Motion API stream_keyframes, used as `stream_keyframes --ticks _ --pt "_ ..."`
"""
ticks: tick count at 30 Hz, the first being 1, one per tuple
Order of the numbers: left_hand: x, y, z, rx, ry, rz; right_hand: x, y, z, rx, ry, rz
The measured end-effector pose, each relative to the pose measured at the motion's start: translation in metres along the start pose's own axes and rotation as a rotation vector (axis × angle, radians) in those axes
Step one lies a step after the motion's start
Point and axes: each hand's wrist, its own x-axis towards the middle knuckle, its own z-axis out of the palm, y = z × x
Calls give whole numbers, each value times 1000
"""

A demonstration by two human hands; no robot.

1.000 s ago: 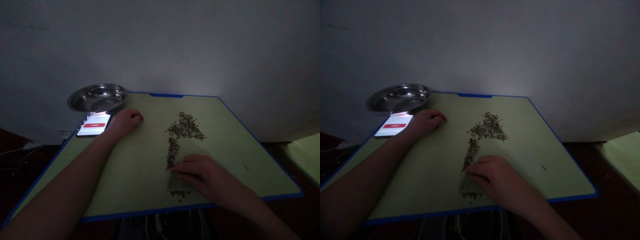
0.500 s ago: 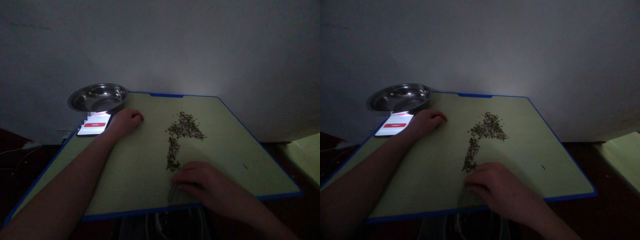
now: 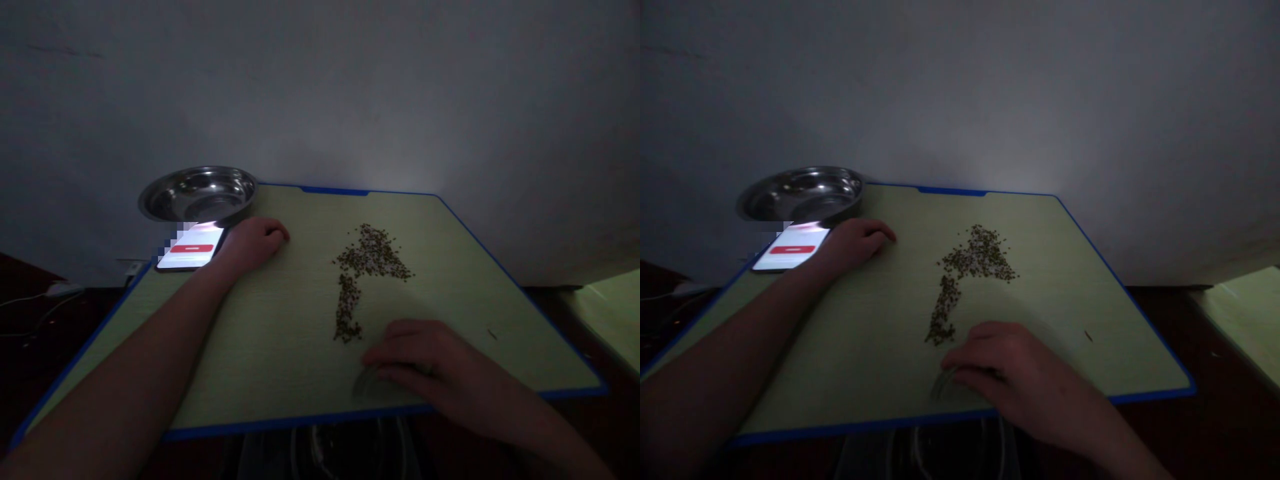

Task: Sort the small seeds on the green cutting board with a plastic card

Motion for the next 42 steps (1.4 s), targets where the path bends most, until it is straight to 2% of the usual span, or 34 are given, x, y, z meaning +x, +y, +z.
stream_keyframes --ticks 7,11,15,18,22,26,30,36,42 --pt "-1 0 0 -12 9 5 -7 18 -16 -51 195 118" --pt "-2 1 -1 4 -1 -1 -6 22 -21 -86 252 200" --pt "-2 3 -2 6 -14 -16 2 19 -21 -102 293 190" --pt "-2 4 -3 2 -29 -25 12 8 -12 -67 255 155" --pt "-4 5 -6 12 -34 -29 29 -10 3 -39 123 70" --pt "-4 5 -7 22 -39 -25 47 -10 8 -123 68 51" --pt "-4 3 -7 31 -48 -11 59 6 -3 -229 131 92" --pt "-3 0 -6 27 -21 23 66 33 -34 -367 204 136" --pt "-4 -2 -6 19 22 80 76 39 -60 -265 236 102"
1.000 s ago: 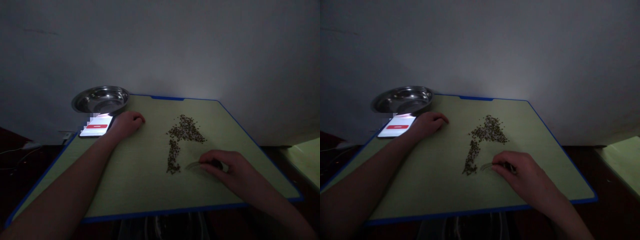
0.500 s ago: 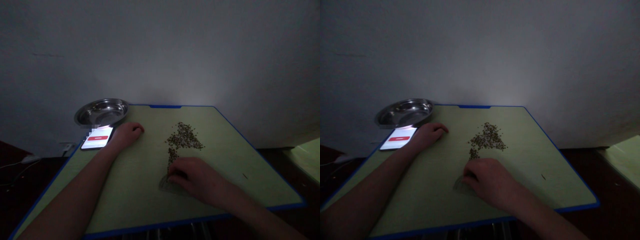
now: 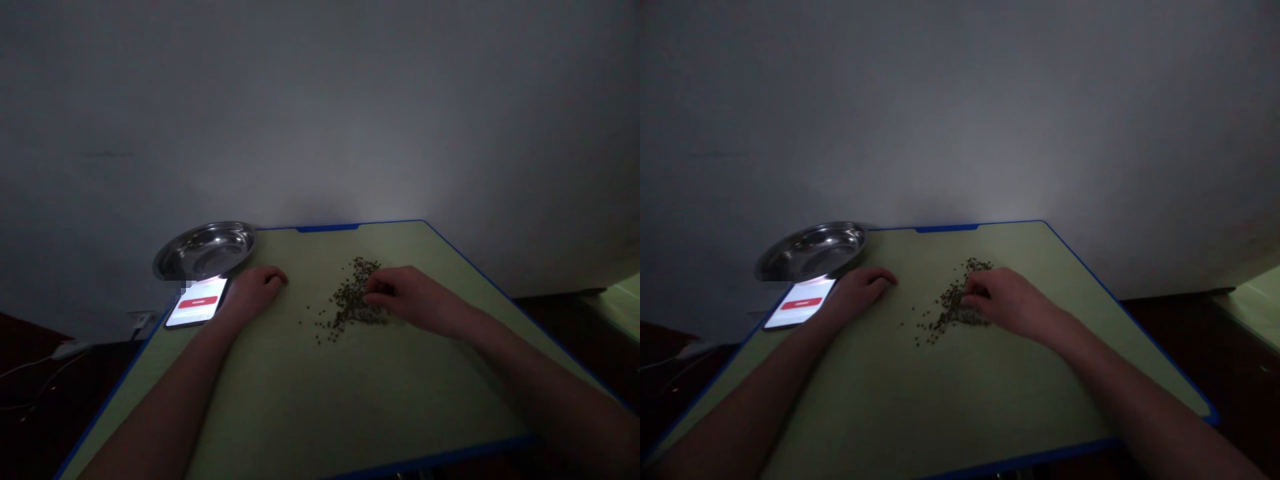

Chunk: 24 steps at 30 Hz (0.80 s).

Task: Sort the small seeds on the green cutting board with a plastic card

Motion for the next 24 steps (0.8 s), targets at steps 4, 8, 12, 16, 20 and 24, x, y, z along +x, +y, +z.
stream_keyframes --ticks 4,8,12,16,20,24 --pt "0 -1 0 -7 -17 -15 13 0 -1 4 92 -8" --pt "-1 0 -1 -10 -27 -40 13 5 5 -3 187 -33" --pt "-2 1 0 -43 -30 -71 5 16 3 87 274 -15" --pt "-3 -1 0 -124 -26 -80 1 25 -2 158 373 17" --pt "-7 3 -9 -214 173 -77 1 28 -3 197 431 24" --pt "-18 11 -27 -231 527 -18 7 26 0 219 467 -1"
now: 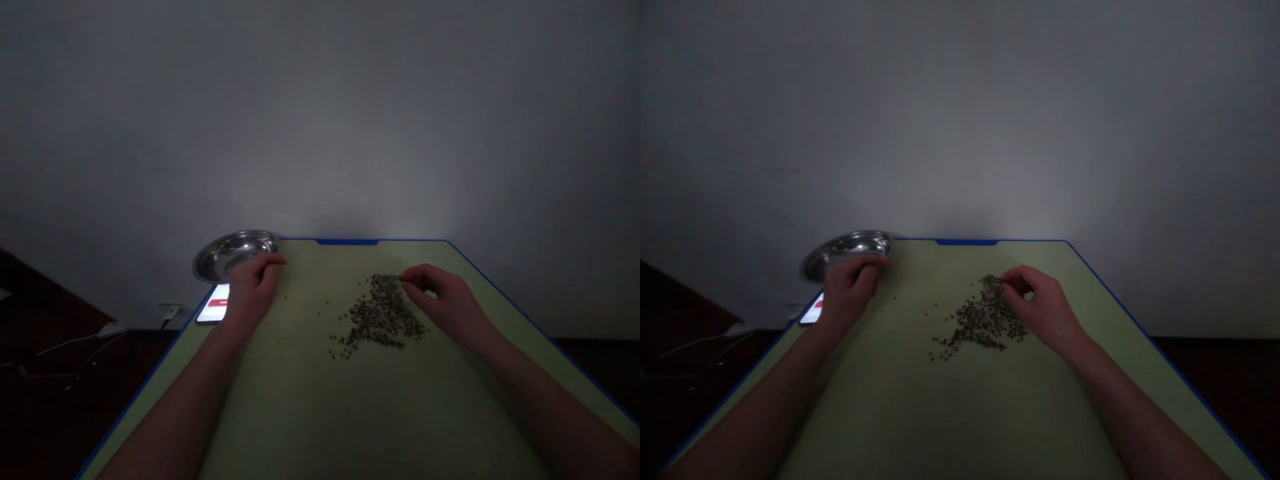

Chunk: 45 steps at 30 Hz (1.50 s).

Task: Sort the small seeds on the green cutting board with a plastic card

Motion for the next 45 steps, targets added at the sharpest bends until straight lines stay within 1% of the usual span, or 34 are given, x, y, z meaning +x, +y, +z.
stream_keyframes --ticks 2,4,6,8,11,13,15,16,17,19,21,23,25,26,28,30,31,34,36,38,40,42,45 --pt "0 4 -9 12 105 32 6 -6 8 -11 -27 -61" --pt "0 5 -15 44 149 54 17 -17 23 -35 -99 -181" --pt "0 3 -19 79 155 78 30 -31 46 -49 -200 -328" --pt "0 0 -20 104 156 100 45 -47 74 -83 -270 -433" --pt "1 -4 -21 125 154 107 64 -69 120 -218 -341 -514" --pt "1 -5 -22 143 143 105 71 -79 145 -245 -358 -539" --pt "2 -6 -22 167 134 101 72 -85 161 -262 -382 -579" --pt "2 -6 -23 176 134 96 71 -87 165 -268 -400 -602" --pt "2 -6 -23 182 134 90 68 -87 167 -274 -421 -625" --pt "2 -6 -23 186 125 83 60 -83 162 -282 -470 -669" --pt "1 -6 -23 186 110 90 52 -76 148 -296 -519 -700" --pt "1 -6 -22 180 85 96 48 -67 127 -327 -557 -688" --pt "2 -6 -21 171 59 91 52 -57 105 -335 -538 -584" --pt "2 -6 -20 167 47 88 57 -53 94 -318 -495 -488" --pt "2 -6 -18 161 26 88 72 -42 76 -319 -417 -367" --pt "2 -7 -14 159 -19 92 89 -30 63 -332 -344 -238" --pt "2 -7 -11 160 -64 95 96 -22 60 -342 -326 -187" --pt "3 -11 -1 152 -239 105 108 0 56 -365 -321 -69" --pt "3 -16 5 137 -283 115 107 12 60 -359 -346 -27" --pt "4 -23 10 132 -252 121 104 20 66 -346 -373 -2" --pt "4 -29 13 131 -211 130 101 21 72 -326 -402 3" --pt "4 -33 14 121 -196 146 98 16 79 -294 -441 -15" --pt "4 -31 13 100 -214 148 95 1 88 -232 -520 -69"
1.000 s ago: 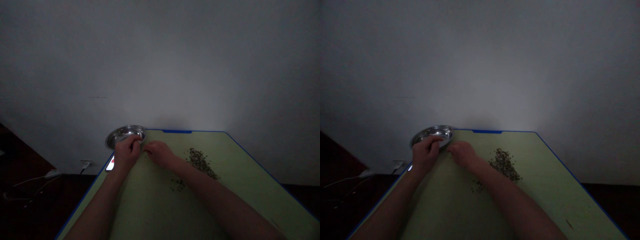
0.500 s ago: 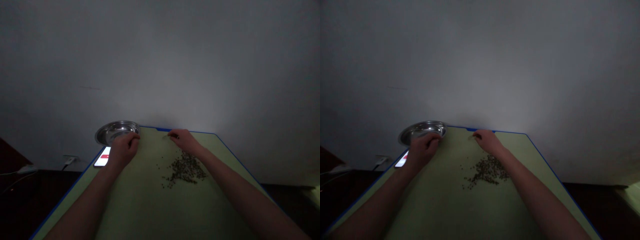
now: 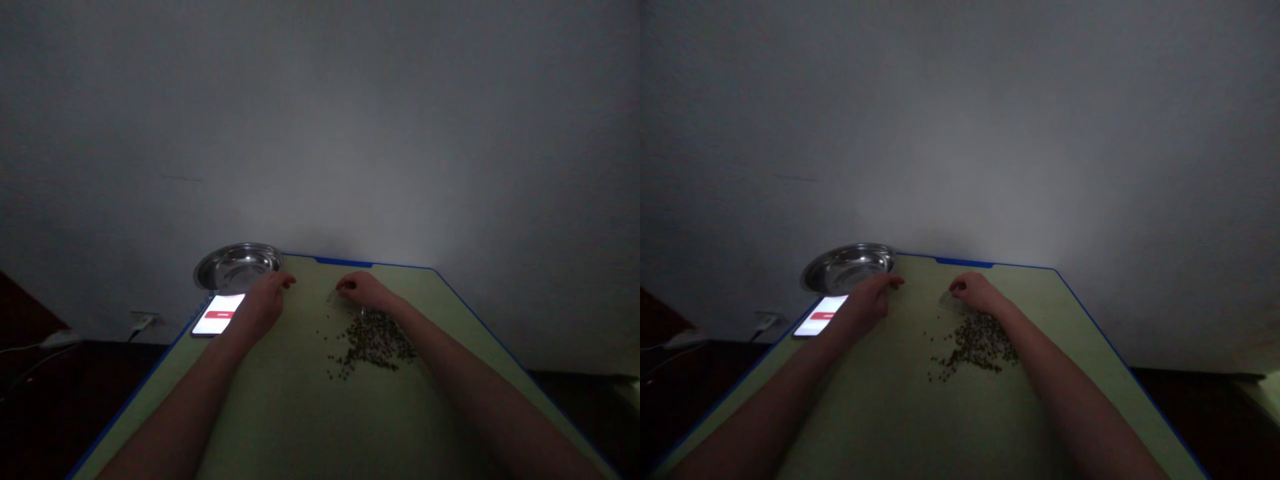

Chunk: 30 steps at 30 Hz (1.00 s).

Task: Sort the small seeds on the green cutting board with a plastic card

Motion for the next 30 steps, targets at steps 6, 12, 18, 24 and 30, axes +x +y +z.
stream_keyframes --ticks 6,12,18,24,30 --pt "0 7 -5 22 -36 -3 -9 -36 11 114 -177 -189" --pt "0 9 -3 52 -147 -57 -43 -53 8 169 -305 -316" --pt "-1 11 7 32 -352 -76 -82 -54 -8 193 -360 -333" --pt "-1 11 10 -7 -416 -100 -102 -39 -29 295 -172 -176" --pt "0 11 10 -21 -454 -139 -117 -16 -38 309 -67 27"
